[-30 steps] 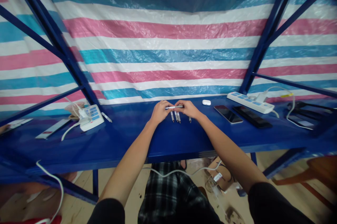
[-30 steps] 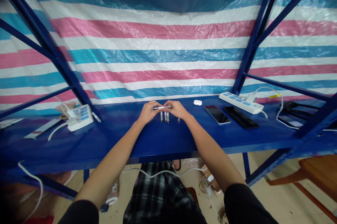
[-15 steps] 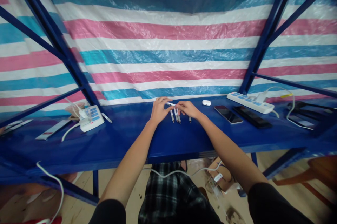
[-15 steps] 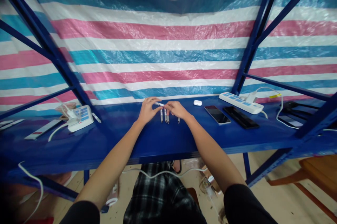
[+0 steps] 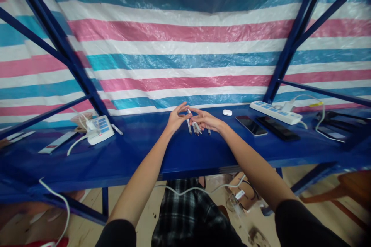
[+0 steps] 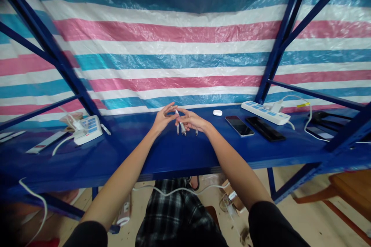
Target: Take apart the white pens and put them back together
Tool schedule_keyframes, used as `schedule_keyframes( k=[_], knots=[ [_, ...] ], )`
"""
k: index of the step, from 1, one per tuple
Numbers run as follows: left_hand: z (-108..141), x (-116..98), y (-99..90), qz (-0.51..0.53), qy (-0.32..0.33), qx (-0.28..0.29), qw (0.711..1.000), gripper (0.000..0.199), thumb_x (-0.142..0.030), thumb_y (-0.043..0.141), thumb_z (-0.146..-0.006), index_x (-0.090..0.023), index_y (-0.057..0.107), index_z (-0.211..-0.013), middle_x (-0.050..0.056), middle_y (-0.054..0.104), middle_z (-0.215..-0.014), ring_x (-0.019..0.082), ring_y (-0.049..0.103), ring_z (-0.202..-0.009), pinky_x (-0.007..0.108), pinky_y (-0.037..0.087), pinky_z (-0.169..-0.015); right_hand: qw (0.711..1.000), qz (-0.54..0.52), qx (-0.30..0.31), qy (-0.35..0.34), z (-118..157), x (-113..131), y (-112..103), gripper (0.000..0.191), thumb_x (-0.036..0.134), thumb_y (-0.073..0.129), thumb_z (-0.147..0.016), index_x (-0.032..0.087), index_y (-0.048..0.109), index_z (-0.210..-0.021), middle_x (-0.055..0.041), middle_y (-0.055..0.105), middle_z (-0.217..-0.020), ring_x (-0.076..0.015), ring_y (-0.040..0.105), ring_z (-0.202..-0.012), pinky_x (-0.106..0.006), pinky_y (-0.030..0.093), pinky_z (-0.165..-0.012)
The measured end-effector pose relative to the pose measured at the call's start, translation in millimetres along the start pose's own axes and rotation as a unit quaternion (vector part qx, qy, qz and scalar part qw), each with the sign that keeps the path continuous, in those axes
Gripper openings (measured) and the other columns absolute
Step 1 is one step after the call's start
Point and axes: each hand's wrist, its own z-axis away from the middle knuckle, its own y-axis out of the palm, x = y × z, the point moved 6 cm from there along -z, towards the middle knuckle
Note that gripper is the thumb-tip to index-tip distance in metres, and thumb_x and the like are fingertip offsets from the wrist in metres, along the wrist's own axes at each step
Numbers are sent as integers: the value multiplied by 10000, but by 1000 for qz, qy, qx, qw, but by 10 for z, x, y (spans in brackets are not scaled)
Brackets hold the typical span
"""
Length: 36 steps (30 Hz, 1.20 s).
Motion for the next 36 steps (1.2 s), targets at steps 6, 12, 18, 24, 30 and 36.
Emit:
schedule_keyframes(
  k=[6,12,18,24,30,36],
  knots=[
    [-12,71,-44,-9,-18,-36,999,711,-461,783,-827,-226,550,-1457,156,621,-1414,288,607,-1246,430,501,-1031,999,16,-19,-31,-15,37,-22,836,279,746,-853,281,304,-1562,23,680,-816,-97,560,-471,-212,488,-414],
    [11,95,-87,-21,-42,-48,998,577,-497,679,-912,-216,600,-1410,133,677,-1321,257,649,-1138,344,540,-887,993,38,-70,-89,-28,98,-125,804,330,766,-833,279,347,-1517,43,669,-766,-102,552,-461,-223,489,-418],
    [11,98,-87,-49,-38,-45,997,544,-496,653,-927,-203,625,-1385,128,710,-1239,241,662,-1071,346,530,-884,985,45,-133,-100,-27,114,-246,844,351,774,-806,272,334,-1522,52,662,-732,-105,535,-440,-238,486,-413],
    [15,82,-59,-97,-26,-33,994,482,-493,615,-950,-202,665,-1332,120,720,-1231,251,657,-1106,378,504,-973,983,79,-140,-89,-17,113,-269,798,380,780,-786,264,400,-1477,49,651,-717,-109,532,-416,-235,458,-389],
    [62,22,8,-182,3,6,983,388,-461,622,-947,-227,721,-1242,89,718,-1234,243,651,-1087,364,505,-947,945,218,-237,-47,16,84,-393,835,376,676,-860,230,268,-1574,62,622,-620,-157,558,-424,-270,475,-458],
    [140,54,179,-327,83,112,935,198,-405,709,-882,-253,809,-960,76,701,-1159,276,576,-1128,467,430,-1066,801,521,-282,78,59,20,-554,547,302,681,-818,143,608,-1337,-89,740,-842,-266,704,-920,-339,504,-845]
  ],
)
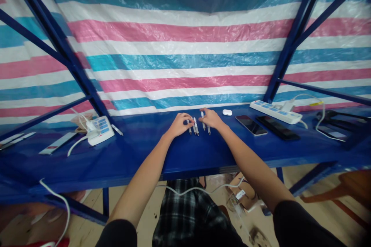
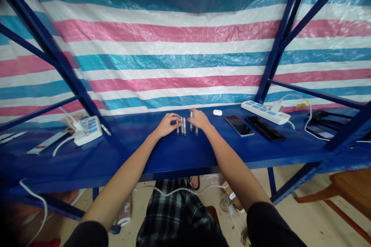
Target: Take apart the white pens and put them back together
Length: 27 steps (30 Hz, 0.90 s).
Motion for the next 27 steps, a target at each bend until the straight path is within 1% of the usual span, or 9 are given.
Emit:
schedule_keyframes(
  k=[2,5,9,12,15,18,21,24,27],
  knots=[
    [11,31,55,-18,10,21,1000,196,-414,713,-878,-262,808,-959,74,679,-1192,279,549,-1157,477,414,-1084,998,57,23,2,-4,-23,29,537,352,701,-813,164,637,-1312,-127,746,-1013,-294,674,-1062,-350,487,-890],
    [18,75,98,-30,11,41,999,198,-421,710,-880,-268,807,-961,77,664,-1217,281,531,-1181,482,398,-1095,994,96,50,-2,1,-29,51,474,372,726,-803,193,689,-1241,-127,737,-1109,-291,658,-1101,-331,479,-877],
    [17,73,99,-36,15,43,998,181,-406,717,-877,-272,804,-962,75,666,-1213,283,531,-1181,476,386,-1097,994,99,52,-10,11,17,26,276,419,689,-850,209,770,-1010,-103,758,-1034,-258,684,-1006,-290,463,-802],
    [16,55,91,-37,18,39,998,172,-402,733,-867,-269,800,-953,71,672,-1203,282,536,-1171,470,384,-1093,993,86,67,-36,30,95,35,298,487,677,-861,210,785,-884,-85,762,-903,-238,694,-911,-271,447,-737],
    [17,40,78,-39,16,38,998,161,-394,727,-873,-266,796,-941,68,675,-1197,277,536,-1168,464,386,-1086,989,76,112,-50,64,149,84,261,460,708,-836,212,784,-801,-69,753,-815,-223,696,-834,-264,430,-684],
    [18,30,70,-42,20,39,998,156,-386,709,-888,-264,796,-932,66,681,-1183,271,543,-1153,457,395,-1073,989,86,114,-41,91,173,79,214,413,708,-833,216,779,-787,-73,754,-814,-229,701,-820,-275,434,-682],
    [16,43,68,-43,19,32,998,167,-396,701,-892,-260,794,-923,66,686,-1176,270,548,-1145,458,397,-1071,988,119,99,-26,115,200,72,326,505,677,-857,201,776,-797,-125,756,-849,-279,711,-865,-315,468,-722],
    [8,50,78,-44,23,30,998,174,-397,690,-899,-257,793,-911,64,696,-1158,266,559,-1128,460,400,-1068,982,157,99,-27,140,253,118,441,585,640,-866,168,781,-851,-202,753,-949,-357,710,-959,-382,499,-779],
    [0,47,90,-44,26,35,998,175,-382,669,-910,-260,795,-908,63,707,-1136,264,574,-1106,463,411,-1056,979,176,95,-31,151,300,168,409,525,645,-869,145,784,-930,-239,740,-1039,-392,703,-1022,-419,508,-819]
  ],
)
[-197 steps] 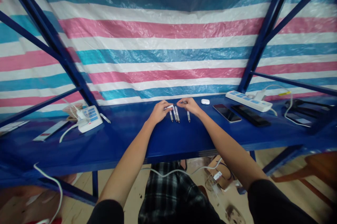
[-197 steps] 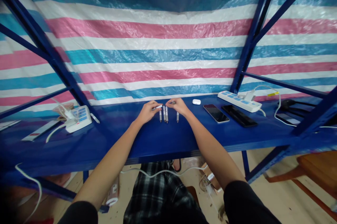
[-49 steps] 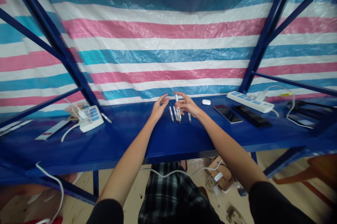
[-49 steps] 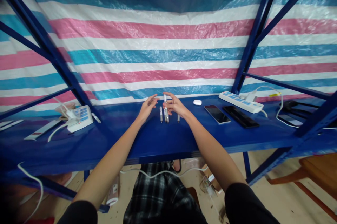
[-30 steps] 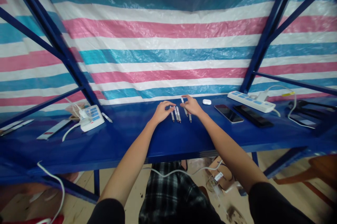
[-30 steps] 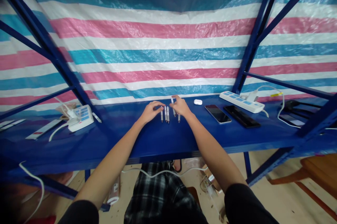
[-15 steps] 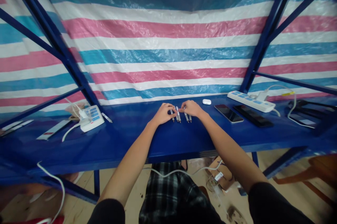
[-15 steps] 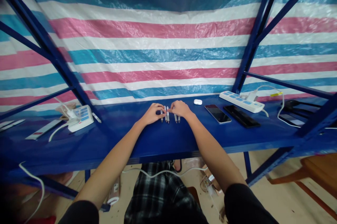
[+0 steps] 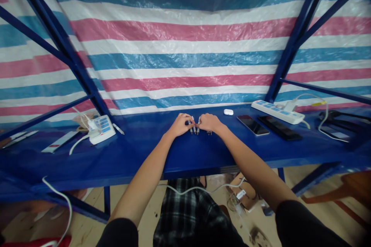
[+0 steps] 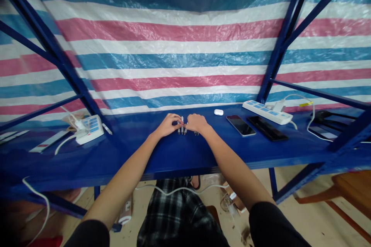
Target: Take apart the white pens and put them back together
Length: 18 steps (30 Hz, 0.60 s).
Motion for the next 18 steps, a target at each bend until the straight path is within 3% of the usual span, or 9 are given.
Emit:
schedule_keyframes(
  k=[4,6,7,9,11,13,15,18],
  knots=[
    [8,-25,-22,-3,-4,3,1000,193,-375,648,-919,-254,799,-917,71,710,-1123,272,584,-1098,477,421,-1062,1000,8,-17,25,-6,-8,-26,409,484,660,-855,126,773,-1018,-243,734,-1075,-375,704,-1027,-400,506,-832],
    [20,-79,-80,-15,-4,-8,1000,217,-378,648,-920,-261,790,-1036,83,679,-1222,288,566,-1158,485,421,-1076,999,3,-29,36,-5,-44,-72,401,494,641,-867,131,769,-979,-224,740,-1042,-355,702,-1013,-371,495,-817],
    [26,-130,-131,-24,3,-26,999,303,-378,649,-922,-272,745,-1190,92,620,-1347,299,534,-1235,491,405,-1100,999,-5,-36,33,-4,-59,-98,381,489,625,-879,139,764,-937,-205,744,-1008,-338,701,-996,-351,485,-803],
    [35,-263,-252,-49,31,-75,995,492,-368,633,-940,-287,594,-1424,104,483,-1528,320,419,-1394,518,316,-1178,998,-35,-51,-3,-4,-64,-148,334,451,590,-907,158,740,-856,-153,746,-920,-289,697,-933,-309,457,-765],
    [30,-399,-305,-69,70,-82,992,505,-356,600,-965,-293,552,-1463,95,436,-1581,322,346,-1460,528,242,-1220,992,-84,-69,-71,-1,-33,-188,286,398,564,-925,168,707,-834,-99,732,-830,-230,678,-835,-280,426,-726],
    [12,-458,-313,-88,81,-74,990,418,-334,559,-987,-279,609,-1399,104,538,-1496,323,342,-1465,555,181,-1235,976,-155,-82,-126,3,-10,-206,269,379,532,-947,168,681,-874,-57,712,-763,-181,638,-726,-263,405,-687],
    [-5,-440,-309,-95,70,-73,990,327,-332,518,-1008,-256,683,-1280,119,670,-1292,316,440,-1382,568,164,-1233,956,-242,-82,-147,-8,-21,-195,306,427,509,-966,166,664,-925,-31,695,-731,-151,592,-643,-252,394,-645],
    [-10,-347,-296,-73,44,-77,993,306,-411,512,-1014,-239,739,-1126,114,719,-1051,296,589,-1147,530,278,-1173,926,-346,-58,-138,-49,-67,-129,438,574,508,-951,165,645,-876,-5,634,-661,-128,520,-555,-241,376,-579]
  ],
)
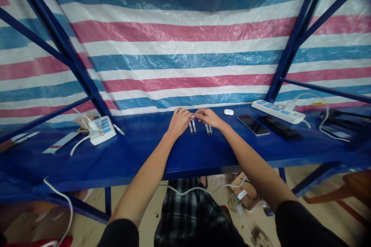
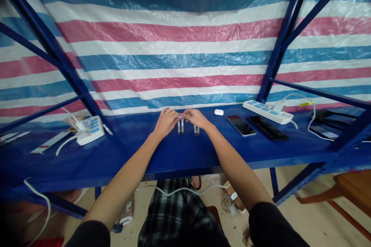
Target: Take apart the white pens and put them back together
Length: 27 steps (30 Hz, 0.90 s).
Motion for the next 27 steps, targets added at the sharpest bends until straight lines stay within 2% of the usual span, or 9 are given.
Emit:
schedule_keyframes(
  k=[3,6,10,14,18,21,24,27],
  knots=[
    [17,53,14,31,-17,-2,999,357,-506,549,-985,-231,753,-1084,110,711,-974,275,628,-996,441,409,-1022,999,-36,17,27,-14,-97,23,573,687,474,-926,172,587,-702,21,511,-549,-109,437,-488,-242,345,-531],
    [22,25,15,29,-12,0,1000,371,-533,570,-969,-224,762,-1039,107,711,-934,268,628,-944,396,439,-923,998,-50,31,36,-21,-153,29,613,729,493,-893,175,554,-639,28,460,-527,-100,401,-481,-241,321,-510],
    [17,-19,15,41,-8,8,999,348,-516,585,-967,-226,777,-983,98,726,-935,253,630,-925,375,455,-884,995,-81,49,43,-14,-169,44,555,704,586,-839,168,602,-695,34,453,-547,-101,399,-497,-236,317,-494],
    [8,25,18,74,-36,2,997,316,-497,616,-956,-240,799,-948,81,747,-916,248,646,-907,362,468,-858,994,-93,46,42,-1,-142,37,491,647,618,-829,161,640,-757,34,468,-584,-106,420,-513,-239,344,-500],
    [3,81,33,92,-54,-1,994,296,-480,633,-948,-250,820,-947,73,759,-898,243,664,-863,360,476,-858,998,-52,18,17,-6,-89,-4,434,570,616,-845,146,710,-847,21,524,-613,-121,459,-555,-248,363,-538],
    [8,103,29,88,-53,-9,995,293,-470,626,-956,-252,814,-1008,72,763,-914,241,680,-870,345,486,-841,999,-41,-19,0,-22,-59,-37,385,515,659,-818,141,735,-868,-21,636,-700,-140,528,-632,-252,390,-584],
    [18,133,12,79,-62,-26,995,283,-455,650,-945,-249,788,-1082,65,767,-943,234,697,-899,320,501,-824,995,-96,-35,1,-35,-66,-29,349,470,726,-760,155,706,-908,-38,691,-774,-146,568,-641,-244,404,-563],
    [25,152,-2,80,-69,-39,994,236,-408,680,-933,-230,771,-1056,51,770,-941,217,704,-898,295,508,-806,986,-161,-50,18,-40,-101,-21,380,426,794,-690,179,643,-936,-17,678,-749,-138,565,-588,-221,384,-479]
  ],
)
